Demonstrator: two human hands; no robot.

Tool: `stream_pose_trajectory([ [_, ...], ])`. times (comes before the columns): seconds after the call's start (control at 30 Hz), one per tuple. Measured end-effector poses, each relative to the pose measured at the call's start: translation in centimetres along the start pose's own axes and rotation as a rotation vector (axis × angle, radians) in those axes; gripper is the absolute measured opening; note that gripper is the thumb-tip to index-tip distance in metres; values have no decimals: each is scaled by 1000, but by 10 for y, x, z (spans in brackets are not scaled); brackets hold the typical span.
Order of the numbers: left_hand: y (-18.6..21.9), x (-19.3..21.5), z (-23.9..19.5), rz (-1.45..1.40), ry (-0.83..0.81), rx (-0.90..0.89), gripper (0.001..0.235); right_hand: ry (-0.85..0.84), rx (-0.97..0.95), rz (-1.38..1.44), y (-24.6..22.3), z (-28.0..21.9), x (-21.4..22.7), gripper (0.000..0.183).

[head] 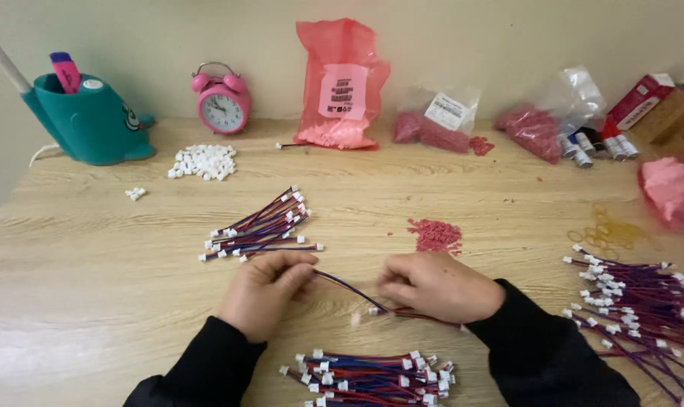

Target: Assembling electronic wire harnesses by manually inserting wires into plastic connector housings

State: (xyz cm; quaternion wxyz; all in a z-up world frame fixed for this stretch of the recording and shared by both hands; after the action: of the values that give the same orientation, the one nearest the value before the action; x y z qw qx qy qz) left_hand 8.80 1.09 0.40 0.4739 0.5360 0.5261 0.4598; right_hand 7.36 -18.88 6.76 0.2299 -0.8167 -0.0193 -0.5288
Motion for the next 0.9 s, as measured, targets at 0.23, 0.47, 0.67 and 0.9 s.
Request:
stream_pose_trajectory([
  [0.23, -14, 4, 5, -63, -21, 20, 18, -118, 4, 130, 19, -10, -6, 16],
  [0.47, -19, 3, 10, -338, -101, -31, 19, 315, -20, 132, 51, 18, 28, 13],
  [0.67, -37, 5, 15, -422, 9, 82, 16, 576, 17, -88, 59, 51, 39, 14],
  [0.9, -43, 9, 16, -412, 94, 136, 18, 532, 73, -197, 60, 72, 32, 11],
])
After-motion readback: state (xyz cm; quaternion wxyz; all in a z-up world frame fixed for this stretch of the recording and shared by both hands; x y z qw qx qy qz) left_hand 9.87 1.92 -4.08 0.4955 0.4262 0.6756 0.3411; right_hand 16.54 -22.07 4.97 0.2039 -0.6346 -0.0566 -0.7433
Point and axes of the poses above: each hand's wrist, its own z-axis towards the middle knuckle, its own x-axis out of the back of the hand, y = z × x, the point moved 10 cm from there along z, towards the middle knuckle, and after that the axes turned 2 degrees about y, right-handed, at the moved point
